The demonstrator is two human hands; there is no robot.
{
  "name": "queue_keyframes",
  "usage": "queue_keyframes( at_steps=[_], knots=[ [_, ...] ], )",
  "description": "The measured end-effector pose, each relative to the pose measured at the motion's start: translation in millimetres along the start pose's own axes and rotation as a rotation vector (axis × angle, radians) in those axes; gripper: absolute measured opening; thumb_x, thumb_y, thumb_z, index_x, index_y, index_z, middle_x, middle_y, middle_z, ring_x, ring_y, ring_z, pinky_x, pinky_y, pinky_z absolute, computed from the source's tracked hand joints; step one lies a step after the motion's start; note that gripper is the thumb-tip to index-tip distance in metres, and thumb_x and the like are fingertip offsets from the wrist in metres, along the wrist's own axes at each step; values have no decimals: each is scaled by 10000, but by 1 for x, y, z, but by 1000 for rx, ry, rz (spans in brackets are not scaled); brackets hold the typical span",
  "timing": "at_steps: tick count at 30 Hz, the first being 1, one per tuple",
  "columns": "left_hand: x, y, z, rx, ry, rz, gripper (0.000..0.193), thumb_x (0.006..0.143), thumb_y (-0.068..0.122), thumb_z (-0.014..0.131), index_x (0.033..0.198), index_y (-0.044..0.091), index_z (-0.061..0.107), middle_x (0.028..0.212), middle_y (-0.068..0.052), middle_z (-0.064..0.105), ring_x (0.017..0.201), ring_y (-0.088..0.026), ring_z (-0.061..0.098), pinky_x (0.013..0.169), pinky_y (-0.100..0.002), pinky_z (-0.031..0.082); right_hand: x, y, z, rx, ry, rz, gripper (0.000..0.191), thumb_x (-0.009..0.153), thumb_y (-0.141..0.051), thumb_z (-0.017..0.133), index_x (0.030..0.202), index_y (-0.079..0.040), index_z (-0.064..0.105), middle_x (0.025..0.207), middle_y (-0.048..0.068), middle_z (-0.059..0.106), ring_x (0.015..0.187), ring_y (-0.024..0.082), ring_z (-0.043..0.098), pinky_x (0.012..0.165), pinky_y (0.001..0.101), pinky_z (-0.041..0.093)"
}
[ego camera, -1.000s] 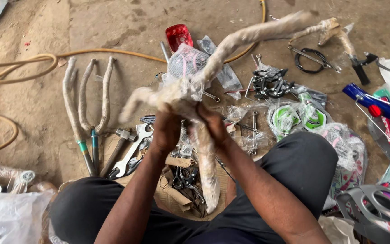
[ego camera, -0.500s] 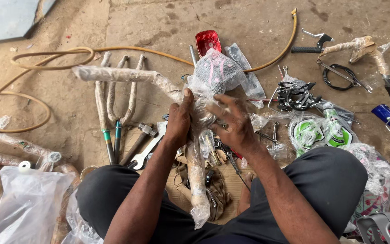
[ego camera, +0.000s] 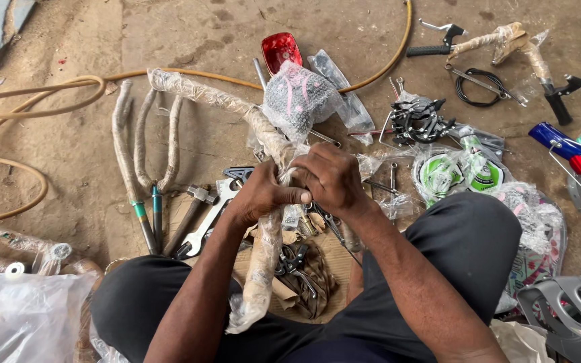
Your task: The person sits on the ground and assembles bicycle handlebars and brake levers. They use a screwdriver to tighten bolts and attach components, handling wrapped handlebars and brake cables.
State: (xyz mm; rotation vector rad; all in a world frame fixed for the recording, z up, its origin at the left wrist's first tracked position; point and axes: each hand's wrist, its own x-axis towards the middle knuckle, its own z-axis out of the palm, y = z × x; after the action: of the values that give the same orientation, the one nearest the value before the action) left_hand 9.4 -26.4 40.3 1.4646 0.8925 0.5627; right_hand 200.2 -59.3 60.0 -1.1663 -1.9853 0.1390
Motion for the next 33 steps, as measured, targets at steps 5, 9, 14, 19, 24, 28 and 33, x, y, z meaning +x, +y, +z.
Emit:
queue_keyframes(
  at_steps=[5,9,14,19,24,28,33],
  knots=[
    [2,4,15,92,67,-124,456,694,283,880,965,-24,680,867,-127,757,740,-208,717,683,-349,592,3,25,-5,334,-188,355,152,791,-151,869,893,-76,785,869,57,773,772,165,735,682,316,602],
    [2,3,14,24,161,-168,333,786,285,813,933,-3,730,801,-110,754,655,-187,671,613,-351,546,4,41,-24,928,-257,676,285,807,-109,809,1083,-97,743,1027,70,766,940,154,747,827,317,673],
    [2,-2,1,-80,193,-73,265,847,236,745,899,-23,754,761,-111,752,620,-170,671,580,-336,542,-2,35,-20,421,-175,209,504,718,-147,866,1183,-64,689,1158,113,720,1081,229,715,957,345,593],
    [11,-8,3,-414,207,-10,323,913,261,723,1040,-36,709,895,-116,758,758,-159,719,685,-308,604,-10,25,0,412,-33,187,448,851,-123,821,1270,-37,687,1198,133,724,1072,239,729,894,313,614],
    [13,-10,2,-420,223,44,336,932,254,720,1088,-42,699,928,-118,753,780,-163,713,701,-313,605,-14,30,10,409,19,102,350,955,-124,733,1284,-10,693,1273,166,708,1166,263,700,946,348,597],
    [8,-11,1,-346,177,34,319,911,295,739,1037,2,713,877,-75,750,717,-151,691,642,-305,578,-10,31,15,523,10,245,194,1029,-190,662,1108,-45,764,1135,131,772,1062,215,747,897,326,636],
    [6,-15,5,-301,202,-11,303,930,320,731,944,18,744,790,-61,736,646,-141,644,572,-296,515,1,19,8,405,-67,350,166,986,-210,677,1028,-75,764,957,105,774,882,209,742,785,329,615]
  ],
)
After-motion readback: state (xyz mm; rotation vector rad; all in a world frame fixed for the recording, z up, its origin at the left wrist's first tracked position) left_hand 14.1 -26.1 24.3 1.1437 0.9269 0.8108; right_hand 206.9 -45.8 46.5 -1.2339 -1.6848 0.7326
